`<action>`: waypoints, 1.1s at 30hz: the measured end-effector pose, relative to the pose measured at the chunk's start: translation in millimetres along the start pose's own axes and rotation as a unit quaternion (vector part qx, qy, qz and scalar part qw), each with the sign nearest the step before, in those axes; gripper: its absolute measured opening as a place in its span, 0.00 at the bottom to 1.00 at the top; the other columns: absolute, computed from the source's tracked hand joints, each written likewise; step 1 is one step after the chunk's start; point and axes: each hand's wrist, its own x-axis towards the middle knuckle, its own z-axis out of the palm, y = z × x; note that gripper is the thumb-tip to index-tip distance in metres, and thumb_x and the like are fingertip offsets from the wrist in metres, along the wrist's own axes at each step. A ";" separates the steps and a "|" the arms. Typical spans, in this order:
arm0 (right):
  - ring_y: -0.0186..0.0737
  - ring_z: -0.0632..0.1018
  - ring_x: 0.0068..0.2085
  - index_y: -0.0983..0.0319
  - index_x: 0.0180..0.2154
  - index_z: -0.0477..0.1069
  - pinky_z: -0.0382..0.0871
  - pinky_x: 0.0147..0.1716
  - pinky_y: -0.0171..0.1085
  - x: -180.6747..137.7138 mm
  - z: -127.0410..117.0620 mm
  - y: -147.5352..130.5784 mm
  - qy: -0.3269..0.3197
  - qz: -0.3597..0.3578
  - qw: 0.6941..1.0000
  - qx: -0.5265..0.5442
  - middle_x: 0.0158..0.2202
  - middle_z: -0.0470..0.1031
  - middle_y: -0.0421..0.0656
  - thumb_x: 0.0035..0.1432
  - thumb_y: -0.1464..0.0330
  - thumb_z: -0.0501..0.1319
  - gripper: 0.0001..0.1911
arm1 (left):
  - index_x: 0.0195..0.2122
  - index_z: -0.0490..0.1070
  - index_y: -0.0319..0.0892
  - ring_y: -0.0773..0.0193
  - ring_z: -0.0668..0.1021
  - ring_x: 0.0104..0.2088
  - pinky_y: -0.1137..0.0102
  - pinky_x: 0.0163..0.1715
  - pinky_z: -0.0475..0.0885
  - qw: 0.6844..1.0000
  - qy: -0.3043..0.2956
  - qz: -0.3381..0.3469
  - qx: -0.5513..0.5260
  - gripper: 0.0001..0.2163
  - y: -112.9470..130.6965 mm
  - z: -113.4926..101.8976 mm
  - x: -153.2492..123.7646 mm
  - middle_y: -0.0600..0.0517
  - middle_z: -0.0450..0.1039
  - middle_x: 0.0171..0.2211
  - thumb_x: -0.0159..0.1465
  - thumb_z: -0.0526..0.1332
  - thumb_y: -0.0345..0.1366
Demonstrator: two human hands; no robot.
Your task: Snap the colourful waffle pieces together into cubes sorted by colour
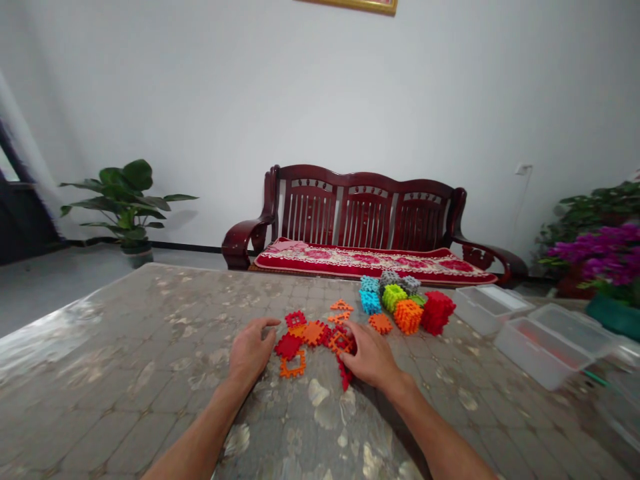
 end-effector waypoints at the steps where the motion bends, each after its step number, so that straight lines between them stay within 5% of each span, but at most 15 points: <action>1: 0.47 0.76 0.49 0.59 0.57 0.68 0.66 0.50 0.41 1.1 -0.8 0.8 0.008 0.007 1.000 0.004 0.48 0.78 0.46 0.52 0.65 0.63 0.29 | 0.44 0.78 0.46 0.58 0.79 0.49 0.67 0.51 0.70 1.000 -0.002 -0.001 0.001 0.15 -0.6 0.5 0.3 0.49 0.80 0.48 0.62 0.53 0.35; 8: 0.48 0.76 0.52 0.62 0.61 0.63 0.67 0.49 0.41 12.5 -15.9 36.9 0.150 0.157 0.976 -0.013 0.50 0.77 0.48 0.55 0.59 0.63 0.33 | 0.44 0.78 0.45 0.58 0.78 0.49 0.67 0.51 0.69 1.000 -0.007 0.001 -0.008 0.15 -1.6 2.3 1.0 0.49 0.79 0.48 0.63 0.53 0.35; 14: 0.50 0.75 0.53 0.64 0.61 0.63 0.68 0.47 0.42 11.2 -24.6 62.9 0.144 0.229 0.956 -0.115 0.52 0.76 0.51 0.58 0.60 0.60 0.32 | 0.43 0.78 0.47 0.59 0.79 0.47 0.67 0.50 0.69 1.000 -0.010 -0.002 -0.009 0.14 -0.7 2.4 0.7 0.50 0.80 0.47 0.62 0.53 0.35; 26: 0.52 0.75 0.53 0.63 0.60 0.66 0.68 0.46 0.42 10.2 -21.7 64.4 0.110 0.221 0.955 -0.164 0.53 0.76 0.51 0.60 0.59 0.58 0.29 | 0.42 0.79 0.48 0.61 0.80 0.45 0.70 0.47 0.70 1.000 -0.013 0.005 -0.005 0.14 -2.6 5.0 0.5 0.53 0.81 0.44 0.62 0.54 0.35; 33: 0.45 0.75 0.51 0.59 0.50 0.74 0.66 0.50 0.39 8.9 -13.1 50.5 0.183 0.116 0.971 -0.097 0.49 0.78 0.46 0.61 0.65 0.58 0.16 | 0.44 0.79 0.47 0.61 0.80 0.46 0.70 0.48 0.70 0.999 -0.037 -0.016 0.009 0.15 5.4 -0.5 -1.3 0.52 0.81 0.45 0.63 0.53 0.35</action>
